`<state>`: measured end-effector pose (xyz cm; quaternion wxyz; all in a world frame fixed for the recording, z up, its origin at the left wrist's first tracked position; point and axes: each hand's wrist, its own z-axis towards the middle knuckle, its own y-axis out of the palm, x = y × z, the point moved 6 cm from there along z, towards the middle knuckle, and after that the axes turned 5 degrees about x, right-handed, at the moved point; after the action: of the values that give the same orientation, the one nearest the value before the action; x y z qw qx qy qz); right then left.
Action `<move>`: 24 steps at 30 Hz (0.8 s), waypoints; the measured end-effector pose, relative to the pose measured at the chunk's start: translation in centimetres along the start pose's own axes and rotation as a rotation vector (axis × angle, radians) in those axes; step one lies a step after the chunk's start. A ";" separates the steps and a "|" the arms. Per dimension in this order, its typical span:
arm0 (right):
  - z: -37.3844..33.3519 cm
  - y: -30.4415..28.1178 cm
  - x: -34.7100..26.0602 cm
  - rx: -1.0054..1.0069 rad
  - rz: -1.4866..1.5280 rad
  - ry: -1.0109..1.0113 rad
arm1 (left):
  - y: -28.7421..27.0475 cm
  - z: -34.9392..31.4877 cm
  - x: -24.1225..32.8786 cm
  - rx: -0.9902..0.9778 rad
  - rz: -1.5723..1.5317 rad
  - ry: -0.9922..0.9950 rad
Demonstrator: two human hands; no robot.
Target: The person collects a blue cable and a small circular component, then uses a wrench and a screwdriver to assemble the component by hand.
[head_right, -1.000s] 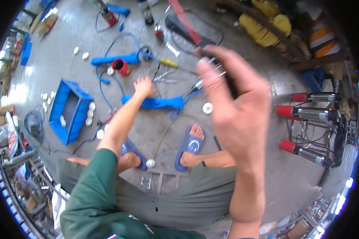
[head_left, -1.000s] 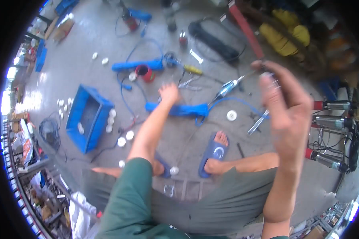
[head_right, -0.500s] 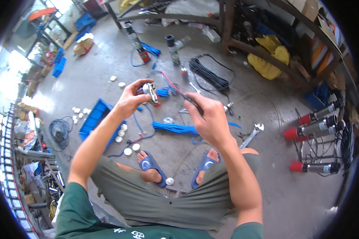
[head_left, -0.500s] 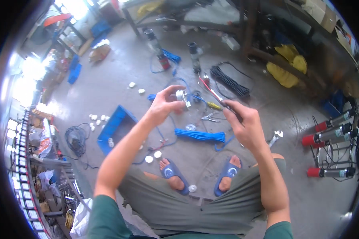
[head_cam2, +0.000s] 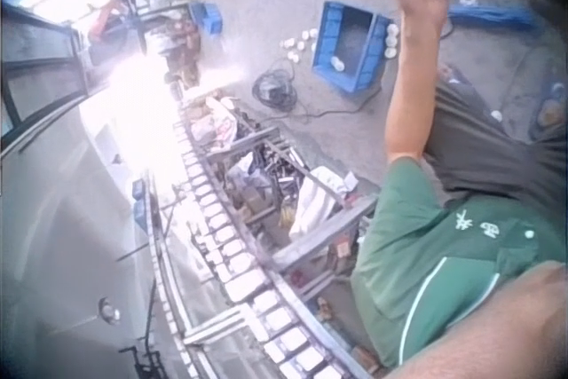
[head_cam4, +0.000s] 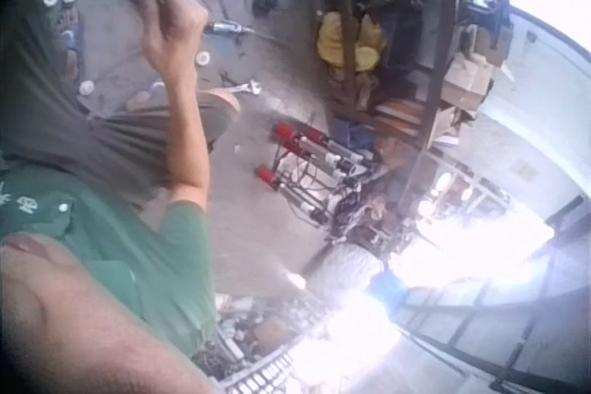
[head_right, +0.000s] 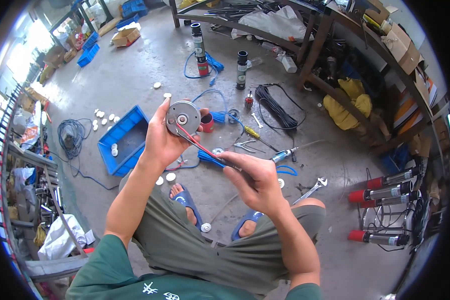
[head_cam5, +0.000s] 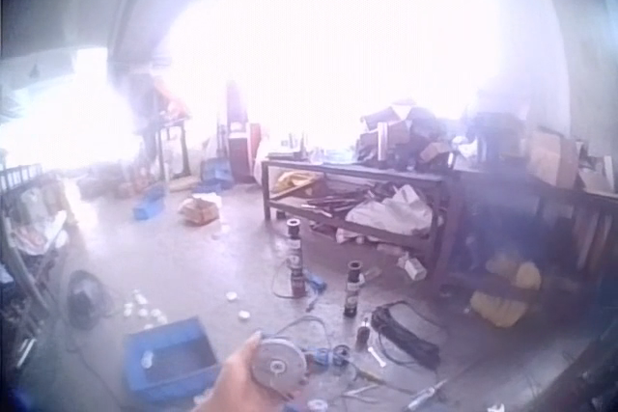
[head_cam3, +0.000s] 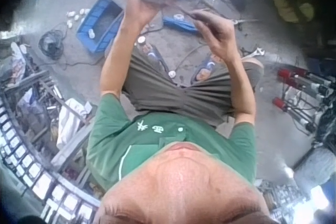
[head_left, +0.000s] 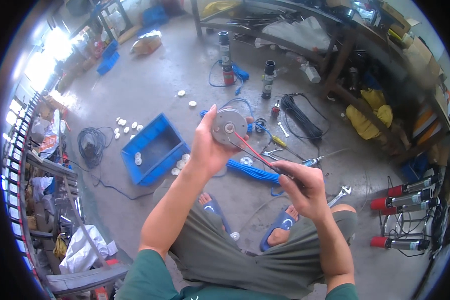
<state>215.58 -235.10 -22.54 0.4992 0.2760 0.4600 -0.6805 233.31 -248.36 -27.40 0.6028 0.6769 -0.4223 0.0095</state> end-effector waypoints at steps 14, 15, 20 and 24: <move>1.1 -1.0 1.4 -0.025 -0.120 0.032 | 2.6 -1.9 0.8 -0.357 0.294 0.062; 1.1 -1.1 1.5 -0.076 -0.100 0.074 | 2.5 -2.0 0.7 -0.354 0.294 0.057; 1.0 -1.9 1.6 -0.138 -0.133 0.073 | 1.7 -1.8 0.7 -0.277 0.534 0.136; 0.8 -1.8 1.4 -0.187 -0.100 0.026 | 0.4 -1.0 0.4 -0.229 0.705 0.118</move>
<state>213.52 -236.29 -22.70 0.4823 0.2139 0.5412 -0.6548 233.86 -247.68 -26.63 0.6577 0.4163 -0.5922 0.2081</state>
